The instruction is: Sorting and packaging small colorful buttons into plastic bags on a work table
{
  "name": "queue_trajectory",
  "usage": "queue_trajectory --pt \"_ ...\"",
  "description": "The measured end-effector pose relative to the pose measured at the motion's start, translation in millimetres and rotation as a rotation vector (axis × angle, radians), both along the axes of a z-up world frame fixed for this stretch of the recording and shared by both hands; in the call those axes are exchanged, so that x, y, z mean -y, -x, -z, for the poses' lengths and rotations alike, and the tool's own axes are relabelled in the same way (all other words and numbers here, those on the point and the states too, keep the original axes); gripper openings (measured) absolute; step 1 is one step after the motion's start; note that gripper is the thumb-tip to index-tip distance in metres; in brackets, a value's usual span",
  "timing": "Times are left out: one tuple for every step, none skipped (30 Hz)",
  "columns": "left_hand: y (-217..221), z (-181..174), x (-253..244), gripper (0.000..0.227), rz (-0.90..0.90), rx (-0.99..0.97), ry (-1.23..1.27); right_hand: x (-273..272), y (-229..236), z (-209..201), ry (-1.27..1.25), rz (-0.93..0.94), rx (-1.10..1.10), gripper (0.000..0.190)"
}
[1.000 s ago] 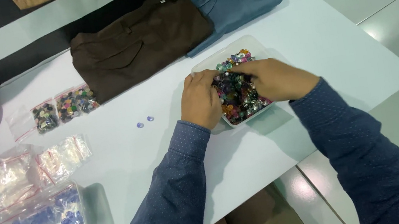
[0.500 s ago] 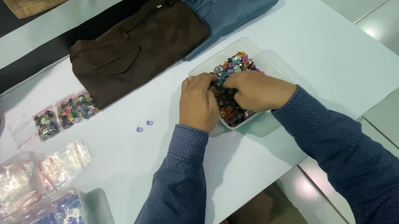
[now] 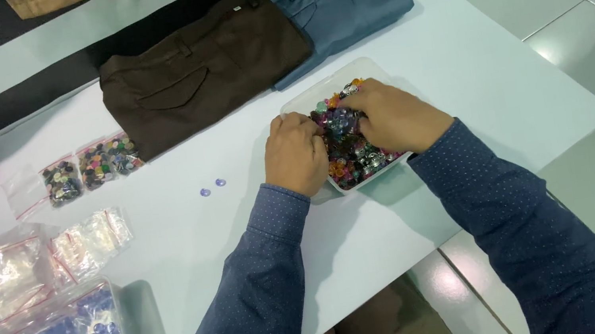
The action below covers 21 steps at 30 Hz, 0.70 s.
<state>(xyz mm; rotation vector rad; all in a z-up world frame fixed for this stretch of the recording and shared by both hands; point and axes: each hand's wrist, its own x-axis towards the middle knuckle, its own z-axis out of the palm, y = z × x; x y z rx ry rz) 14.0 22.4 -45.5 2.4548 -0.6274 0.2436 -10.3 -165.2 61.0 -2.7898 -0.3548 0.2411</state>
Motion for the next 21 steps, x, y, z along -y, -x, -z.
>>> queue_trajectory --pt "2 -1 0 0.027 0.0 -0.001 -0.002 1 0 2 -0.002 0.0 -0.001 0.043" --pt "3 -3 0 0.026 -0.01 0.001 0.01 2 -1 4 0.005 0.017 0.014 0.044" --pt "4 -5 0 0.026 -0.019 0.002 0.022 3 -3 6 0.012 0.034 0.029 0.045" --pt "3 -5 0 0.026 -0.026 0.001 0.025 2 -2 1 0.016 0.028 0.028 0.045" --pt "2 -5 0 0.025 -0.021 -0.004 0.04 1 -1 -4 -0.013 0.025 0.07 0.042" --pt "2 -4 1 0.025 -0.01 -0.012 0.051 0 2 -7 -0.044 0.03 0.11 0.039" --pt "3 -3 0 0.025 -0.01 -0.016 0.052 -2 1 -4 -0.043 0.031 0.106 0.039" --pt "3 -4 0 0.025 -0.009 -0.019 0.048 -3 -1 -1 -0.072 -0.002 0.1 0.041" --pt "3 -6 0 0.025 -0.009 -0.022 0.044 -4 -2 1 -0.101 -0.034 0.095 0.043" --pt "2 -4 1 0.025 -0.008 -0.022 0.043 -5 -1 10 -0.102 -0.033 0.095 0.043" --pt "2 -3 2 0.025 -0.016 -0.011 0.046 -6 0 18 -0.058 -0.073 0.101 0.039" --pt "1 -2 2 0.025 -0.028 0.002 0.049 -7 -1 26 -0.013 -0.116 0.109 0.036" --pt "1 -5 0 0.025 -0.031 0.004 0.048 -9 0 17 -0.014 -0.118 0.111 0.036" --pt "2 -6 -2 0.026 -0.018 -0.009 0.049 -10 3 8 0.016 -0.069 0.008 0.035" --pt "3 -8 -4 0.026 -0.006 -0.022 0.05 -11 5 0 0.045 -0.019 -0.094 0.035" --pt "5 -15 -5 0.026 -0.006 -0.026 0.051 -5 5 1 0.047 -0.019 -0.098 0.035" --pt "6 -21 -7 0.026 0.005 -0.079 0.029 1 4 3 0.058 -0.013 0.008 0.031" --pt "7 -28 -7 0.026 0.021 -0.131 0.006 7 5 5 0.069 -0.002 0.115 0.027" --pt "6 -26 -7 0.026 0.027 -0.134 0.007 10 8 7 0.07 0.003 0.111 0.027" --pt "3 -24 -8 0.026 0.03 -0.16 0.014 13 9 7 0.061 0.01 0.147 0.026" --pt "1 -23 -8 0.026 0.032 -0.186 0.022 15 10 8 0.052 0.017 0.183 0.024"
